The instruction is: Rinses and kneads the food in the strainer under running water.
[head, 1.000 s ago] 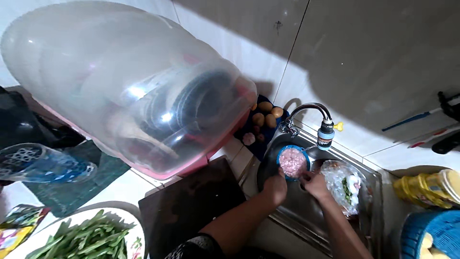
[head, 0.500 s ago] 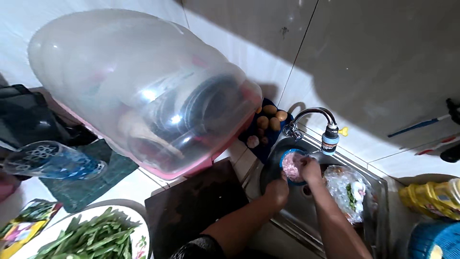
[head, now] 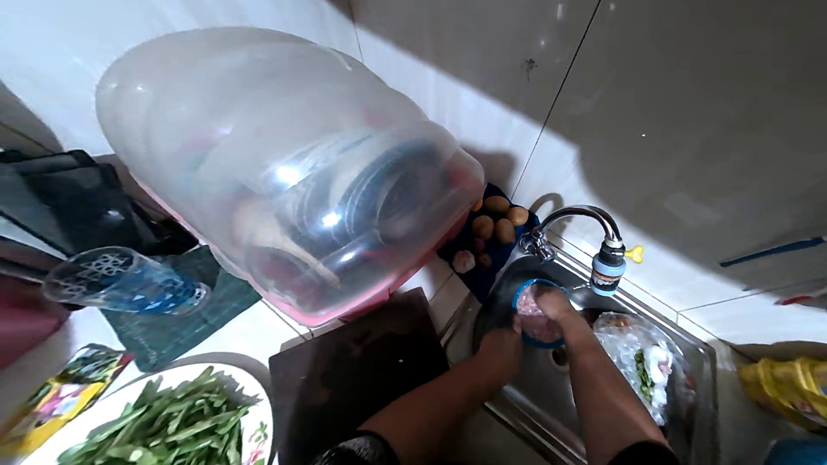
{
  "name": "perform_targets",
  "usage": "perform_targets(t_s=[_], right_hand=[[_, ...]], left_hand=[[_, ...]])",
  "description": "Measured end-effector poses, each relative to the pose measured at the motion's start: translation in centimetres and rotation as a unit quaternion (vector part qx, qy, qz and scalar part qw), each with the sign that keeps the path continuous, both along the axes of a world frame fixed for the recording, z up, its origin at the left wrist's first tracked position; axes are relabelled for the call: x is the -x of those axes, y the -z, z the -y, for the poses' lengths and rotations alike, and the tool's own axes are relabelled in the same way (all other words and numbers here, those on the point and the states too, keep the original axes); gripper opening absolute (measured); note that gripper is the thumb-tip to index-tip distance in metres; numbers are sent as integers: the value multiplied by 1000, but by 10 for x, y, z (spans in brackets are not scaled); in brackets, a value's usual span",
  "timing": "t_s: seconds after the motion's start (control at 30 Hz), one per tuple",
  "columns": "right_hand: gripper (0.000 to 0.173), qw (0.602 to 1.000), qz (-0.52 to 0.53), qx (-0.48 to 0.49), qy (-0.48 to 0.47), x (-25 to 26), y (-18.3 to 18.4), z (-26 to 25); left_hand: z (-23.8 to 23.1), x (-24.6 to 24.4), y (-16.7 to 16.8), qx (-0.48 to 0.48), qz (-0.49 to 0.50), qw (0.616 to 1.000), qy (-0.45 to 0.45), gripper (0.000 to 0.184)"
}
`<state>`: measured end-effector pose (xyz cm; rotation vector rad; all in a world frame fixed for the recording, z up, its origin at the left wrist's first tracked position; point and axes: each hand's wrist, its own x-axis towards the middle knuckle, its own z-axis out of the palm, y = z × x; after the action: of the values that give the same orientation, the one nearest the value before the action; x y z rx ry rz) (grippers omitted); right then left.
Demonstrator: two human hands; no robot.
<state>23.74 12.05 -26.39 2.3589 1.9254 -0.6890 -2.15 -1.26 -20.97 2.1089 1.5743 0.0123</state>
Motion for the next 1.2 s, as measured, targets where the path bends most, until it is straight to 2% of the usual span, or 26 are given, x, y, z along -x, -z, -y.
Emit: perform_targets(t_s=[0.13,0.23,0.53,0.73,0.87,1.0,1.2], right_hand=[[51,998,10,52,-22,8,-5,-2],[52,993,24,98,-64,6,-4,-13],[58,989,-10,150,-14,15,-11,-3],[60,982,-16,187,-24,36,-56,13],[54,974,-8,203,-105,18,-58,15],[56,959,55,237,-144,24,-106,24],[35,974,109,106,-168,11,-135,4]], left_hand=[[2,-4,9,11,-18,1000,-10,69],[1,-2,-1,22,-14,1000,-12,67],[1,-3,-11,33,-21,999,-10,72],[3,-1,-9,20,-2,1000,-19,72],[5,-5,-8,10,-9,1000,-23,74],[6,-7,-9,8,-24,1000,-11,77],[7,-8,-25,19,-37,999,-20,79]])
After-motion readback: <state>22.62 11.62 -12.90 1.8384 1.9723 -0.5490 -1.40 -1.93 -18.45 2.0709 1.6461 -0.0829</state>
